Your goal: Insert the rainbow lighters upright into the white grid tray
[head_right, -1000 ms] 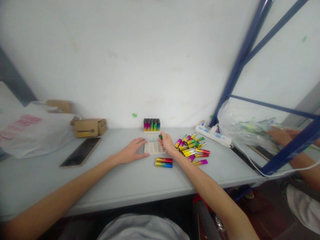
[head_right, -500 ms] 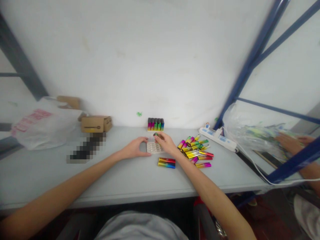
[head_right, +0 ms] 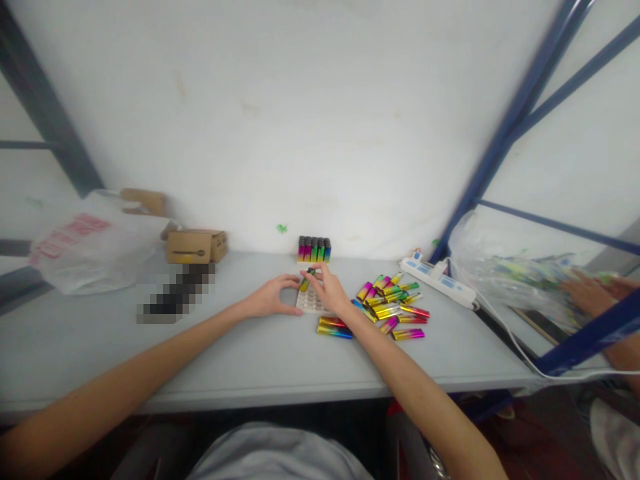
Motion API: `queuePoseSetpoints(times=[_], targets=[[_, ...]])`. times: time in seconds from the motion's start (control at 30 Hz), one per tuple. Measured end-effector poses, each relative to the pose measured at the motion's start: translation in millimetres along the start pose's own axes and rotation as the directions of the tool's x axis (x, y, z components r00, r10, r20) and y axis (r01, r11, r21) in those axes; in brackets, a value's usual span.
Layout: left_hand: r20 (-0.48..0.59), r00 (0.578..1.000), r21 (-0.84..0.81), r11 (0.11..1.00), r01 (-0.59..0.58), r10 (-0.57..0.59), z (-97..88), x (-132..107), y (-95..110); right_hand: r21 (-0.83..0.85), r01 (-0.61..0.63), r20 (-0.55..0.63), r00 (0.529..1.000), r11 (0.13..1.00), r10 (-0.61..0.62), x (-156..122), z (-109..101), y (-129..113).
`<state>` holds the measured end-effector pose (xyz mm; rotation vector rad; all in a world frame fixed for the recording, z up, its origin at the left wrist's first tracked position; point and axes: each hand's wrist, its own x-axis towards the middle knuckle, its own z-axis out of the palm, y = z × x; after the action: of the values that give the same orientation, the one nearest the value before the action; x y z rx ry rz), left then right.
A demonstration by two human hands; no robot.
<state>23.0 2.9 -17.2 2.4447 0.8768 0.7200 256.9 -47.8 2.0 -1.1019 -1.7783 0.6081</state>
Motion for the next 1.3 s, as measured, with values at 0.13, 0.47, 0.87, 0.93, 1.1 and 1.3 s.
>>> queuePoseSetpoints(times=[0.13, 0.47, 0.87, 0.93, 1.1, 1.3], targets=[[-0.009, 1.000, 0.004, 1.000, -0.008, 0.008, 0.9, 0.0, -1.6, -0.121, 0.060, 0.045, 0.998, 0.991, -0.055, 5.1, -8.3, 3.0], [0.012, 0.999, 0.000, 0.999, -0.042, 0.042, -1.5, -0.7, -4.6, -0.288, 0.165, 0.105, 0.985, 0.943, -0.140, 10.5, 1.3, 11.8], [0.027, 0.999, 0.035, 0.999, -0.035, 0.034, -6.5, -1.5, -1.2, -0.813, -0.385, -0.293, 0.919, 0.436, 0.265, -9.7, -92.3, 10.8], [0.027, 0.999, 0.038, 0.998, -0.041, 0.040, -6.4, -1.5, -1.2, -0.843, -0.417, -0.295, 0.886, 0.340, 0.357, -17.5, -98.8, 13.2], [0.044, 0.998, 0.044, 0.998, -0.042, 0.040, -6.3, -0.4, -0.6, -0.862, -0.362, -0.176, 0.870, 0.354, 0.461, -14.1, -91.6, 7.3], [0.056, 0.997, 0.037, 0.998, -0.057, 0.054, -5.5, -0.1, -0.9, -0.788, -0.258, -0.006, 0.911, 0.558, 0.413, -0.4, -79.1, 2.8]])
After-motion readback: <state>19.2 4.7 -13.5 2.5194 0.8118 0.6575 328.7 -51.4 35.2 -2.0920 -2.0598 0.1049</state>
